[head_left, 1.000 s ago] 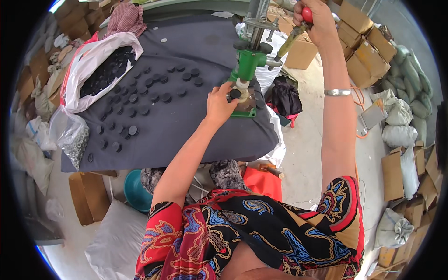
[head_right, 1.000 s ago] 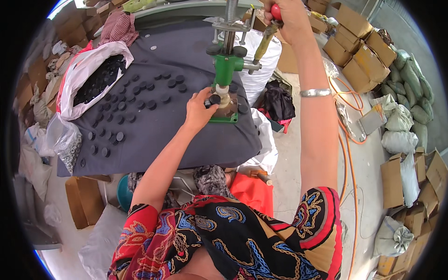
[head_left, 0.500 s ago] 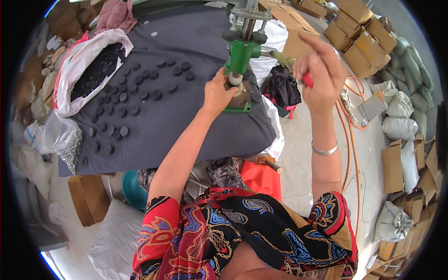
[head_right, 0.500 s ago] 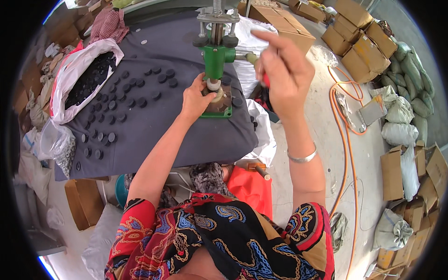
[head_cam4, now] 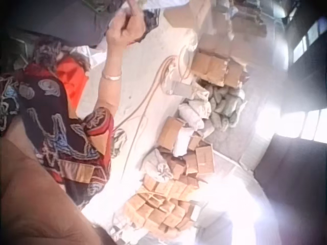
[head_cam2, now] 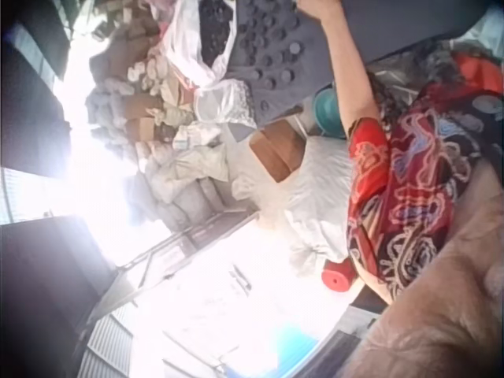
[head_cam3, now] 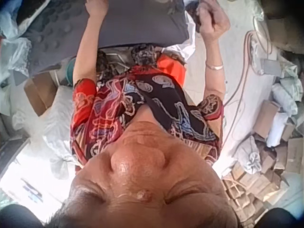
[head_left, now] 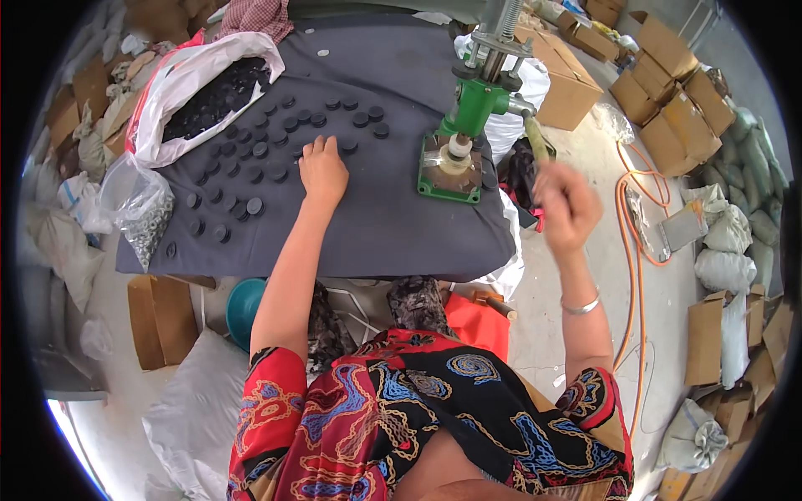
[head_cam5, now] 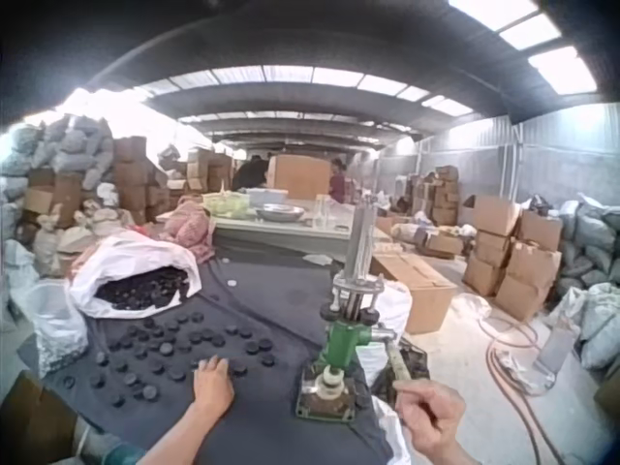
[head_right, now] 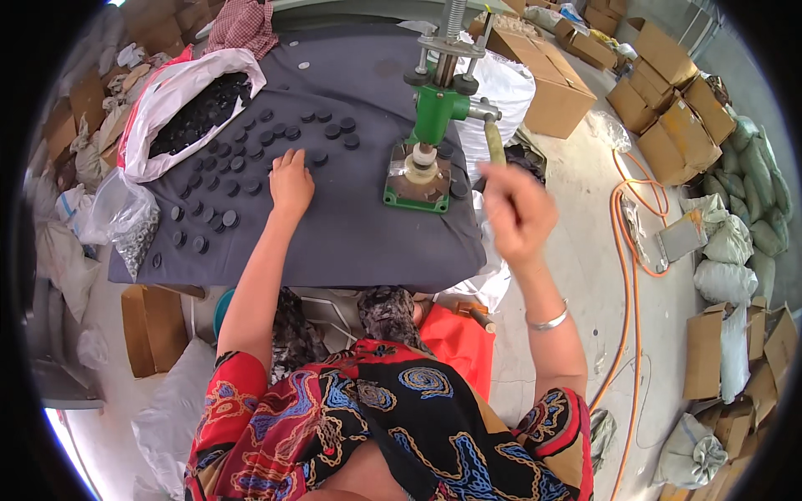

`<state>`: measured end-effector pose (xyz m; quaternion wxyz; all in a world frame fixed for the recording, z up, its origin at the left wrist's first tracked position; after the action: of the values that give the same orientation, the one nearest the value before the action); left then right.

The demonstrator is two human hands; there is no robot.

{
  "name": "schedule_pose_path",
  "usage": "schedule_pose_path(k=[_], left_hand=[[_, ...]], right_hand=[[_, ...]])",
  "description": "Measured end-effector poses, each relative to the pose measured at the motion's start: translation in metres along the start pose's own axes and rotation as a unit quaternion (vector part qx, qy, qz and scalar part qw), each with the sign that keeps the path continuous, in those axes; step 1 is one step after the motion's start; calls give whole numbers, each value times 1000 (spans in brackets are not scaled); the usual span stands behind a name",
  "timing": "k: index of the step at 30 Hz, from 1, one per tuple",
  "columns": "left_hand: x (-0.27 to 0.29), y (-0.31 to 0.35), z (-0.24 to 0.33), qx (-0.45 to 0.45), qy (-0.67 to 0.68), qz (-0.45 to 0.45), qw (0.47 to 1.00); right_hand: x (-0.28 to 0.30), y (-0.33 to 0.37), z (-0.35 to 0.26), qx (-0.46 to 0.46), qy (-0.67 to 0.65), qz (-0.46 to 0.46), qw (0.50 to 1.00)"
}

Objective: The person repeatedly places small black circular objects under a green manual press and pulls a red-handled lever to press them. The person handles the objects one at a time, arranging them on a gray cloth-covered table and occasionally gathering them from a white bag.

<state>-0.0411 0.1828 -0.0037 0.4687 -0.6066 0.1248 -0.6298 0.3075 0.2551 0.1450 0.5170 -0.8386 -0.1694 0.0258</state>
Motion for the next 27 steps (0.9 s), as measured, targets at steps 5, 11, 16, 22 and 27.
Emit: schedule_pose_path(k=[5,11,16,22,27], left_hand=[[12,2,-6,-21,-1,-90,996],[30,21,6,29,129,-64,989],[26,22,20,52,228,-58,970],[15,5,120,27,372,-116,920],[5,-10,141,12,349,-114,930]], right_hand=[[-2,-96,-7,-138,-81,8,987],[3,-166,25,-194,-121,77,970],[0,-176,31,-170,-148,58,973],[0,-177,33,-164,-145,51,974],[-1,-175,27,-170,-154,51,972]])
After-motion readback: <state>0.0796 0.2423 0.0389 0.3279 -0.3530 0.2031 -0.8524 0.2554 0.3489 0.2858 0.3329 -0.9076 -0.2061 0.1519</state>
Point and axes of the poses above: each hand's wrist, its own y-axis away from the middle knuckle, its own x-axis out of the back of the hand, z = x × y, the point moved 1 cm from there along -y, towards the middle knuckle, and after that the axes turned 7 degrees about z, right-handed, at the moved point
